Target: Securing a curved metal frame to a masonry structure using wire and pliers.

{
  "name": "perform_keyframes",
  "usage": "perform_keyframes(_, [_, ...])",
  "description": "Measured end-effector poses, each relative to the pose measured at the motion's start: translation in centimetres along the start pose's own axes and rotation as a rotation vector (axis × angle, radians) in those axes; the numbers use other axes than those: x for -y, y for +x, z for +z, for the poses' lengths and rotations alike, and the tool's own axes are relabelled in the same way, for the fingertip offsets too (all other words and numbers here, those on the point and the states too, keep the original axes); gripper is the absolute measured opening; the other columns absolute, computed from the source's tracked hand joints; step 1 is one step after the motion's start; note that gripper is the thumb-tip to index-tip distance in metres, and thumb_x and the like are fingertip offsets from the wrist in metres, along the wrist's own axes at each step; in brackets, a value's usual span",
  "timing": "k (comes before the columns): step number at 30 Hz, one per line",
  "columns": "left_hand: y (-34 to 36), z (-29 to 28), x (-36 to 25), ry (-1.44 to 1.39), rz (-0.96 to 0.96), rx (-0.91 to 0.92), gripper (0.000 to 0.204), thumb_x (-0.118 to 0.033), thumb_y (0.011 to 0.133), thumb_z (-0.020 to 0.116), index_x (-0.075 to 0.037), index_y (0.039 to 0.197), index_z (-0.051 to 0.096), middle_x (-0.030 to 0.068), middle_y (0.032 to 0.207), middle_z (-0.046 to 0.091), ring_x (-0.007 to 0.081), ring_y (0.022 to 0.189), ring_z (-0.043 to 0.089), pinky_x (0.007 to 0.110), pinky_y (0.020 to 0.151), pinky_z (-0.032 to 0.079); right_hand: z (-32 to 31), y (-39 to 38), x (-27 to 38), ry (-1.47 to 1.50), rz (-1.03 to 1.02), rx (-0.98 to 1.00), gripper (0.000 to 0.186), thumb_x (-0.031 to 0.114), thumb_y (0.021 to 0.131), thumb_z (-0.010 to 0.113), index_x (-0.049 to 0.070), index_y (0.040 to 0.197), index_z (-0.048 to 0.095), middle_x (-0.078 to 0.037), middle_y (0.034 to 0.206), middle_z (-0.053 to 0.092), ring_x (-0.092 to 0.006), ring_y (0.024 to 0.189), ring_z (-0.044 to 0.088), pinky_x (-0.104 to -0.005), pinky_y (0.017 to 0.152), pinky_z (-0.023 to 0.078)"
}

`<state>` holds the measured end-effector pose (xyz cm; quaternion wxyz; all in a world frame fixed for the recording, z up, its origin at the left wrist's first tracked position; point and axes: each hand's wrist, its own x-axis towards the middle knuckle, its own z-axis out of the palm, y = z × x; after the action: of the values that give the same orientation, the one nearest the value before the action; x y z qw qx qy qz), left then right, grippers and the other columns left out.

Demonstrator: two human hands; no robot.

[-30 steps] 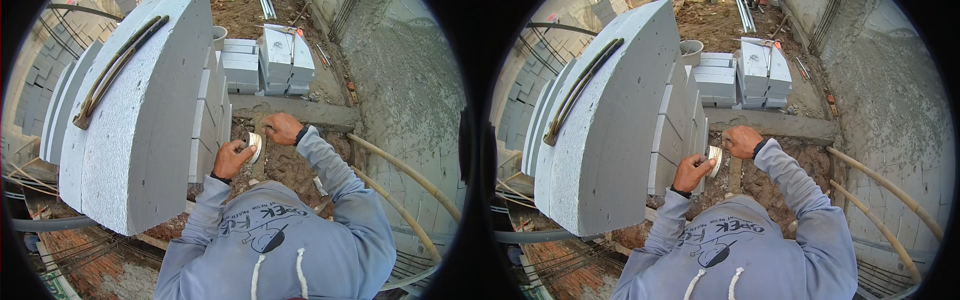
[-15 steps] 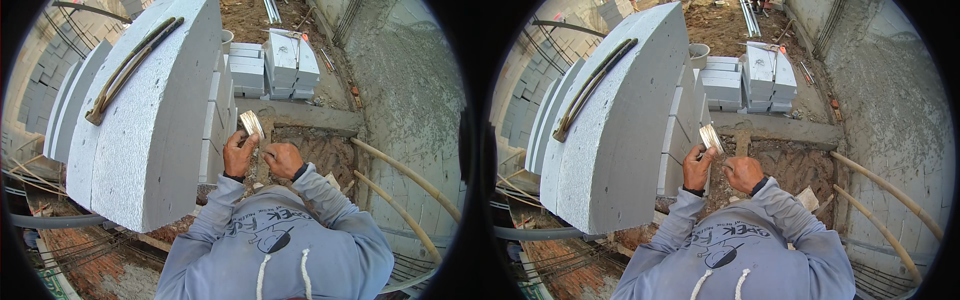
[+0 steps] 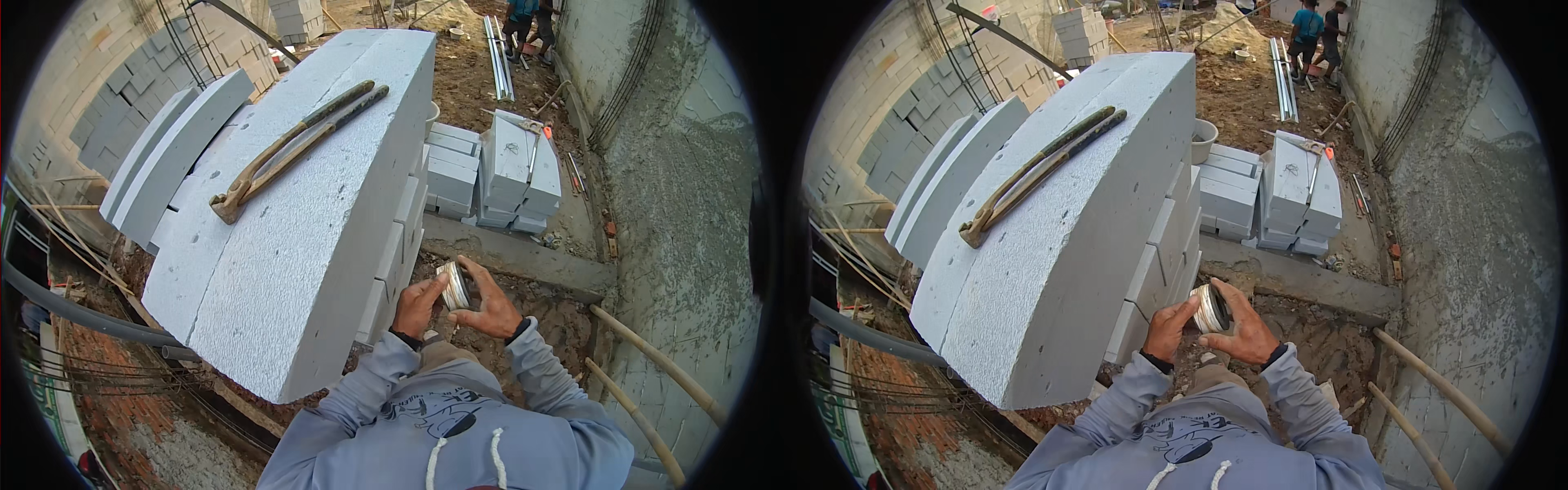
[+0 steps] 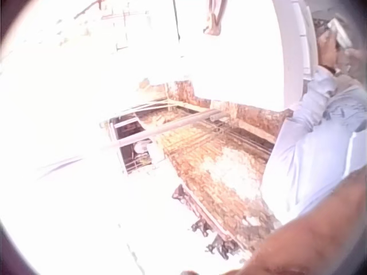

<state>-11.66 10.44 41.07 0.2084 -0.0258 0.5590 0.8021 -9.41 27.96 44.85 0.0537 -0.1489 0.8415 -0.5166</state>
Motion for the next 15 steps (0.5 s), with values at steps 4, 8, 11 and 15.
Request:
perform_keyframes(4, [2.0,0.7,-2.1,-0.123,0.02,0.007,0.043,-0.036,0.095,0.049,0.003,0.108,0.06,0.0039,0.092,0.063,0.0087,0.079,0.06,0.023,0.07,0.049,-2.6,4.4,-1.3,-0.044,-0.146,0.044,0.094,0.033,0.067,0.076,0.006,0.142,0.027,-0.022,0.133,0.039,-0.0362,0.125,0.039,-0.0424,0.105,0.032])
perform_keyframes(8, [4.4,2.3,-3.3,-0.233,0.122,-0.081,0.049,-0.041,0.096,0.045,0.003,0.115,0.055,0.0092,0.103,0.063,0.0136,0.091,0.061,0.028,0.078,0.05,-7.8,10.7,-0.5,0.113,-0.136,0.062,0.092,0.035,0.065,0.075,0.005,0.14,0.032,-0.019,0.129,0.045,-0.0306,0.121,0.045,-0.0388,0.101,0.036])
perform_keyframes(11, [5.4,2.1,-3.9,-0.263,0.171,-0.152,0.05,-0.04,0.096,0.044,0.004,0.116,0.055,0.0137,0.11,0.061,0.0186,0.101,0.058,0.031,0.085,0.048,-13.4,16.7,2.9,0.233,-0.267,-0.069,0.092,0.035,0.068,0.073,0.003,0.142,0.029,-0.02,0.132,0.044,-0.0266,0.119,0.048,-0.035,0.1,0.037])
perform_keyframes(15, [5.6,1.3,-2.9,0.039,0.191,-0.069,0.042,-0.036,0.095,0.049,0.001,0.115,0.057,0.0106,0.109,0.062,0.0178,0.102,0.058,0.033,0.089,0.045,-19.8,26.6,10.7,-0.047,-0.769,-0.239,0.077,0.039,0.077,0.068,0.002,0.137,0.039,-0.021,0.128,0.049,-0.0276,0.116,0.05,-0.0338,0.099,0.038])
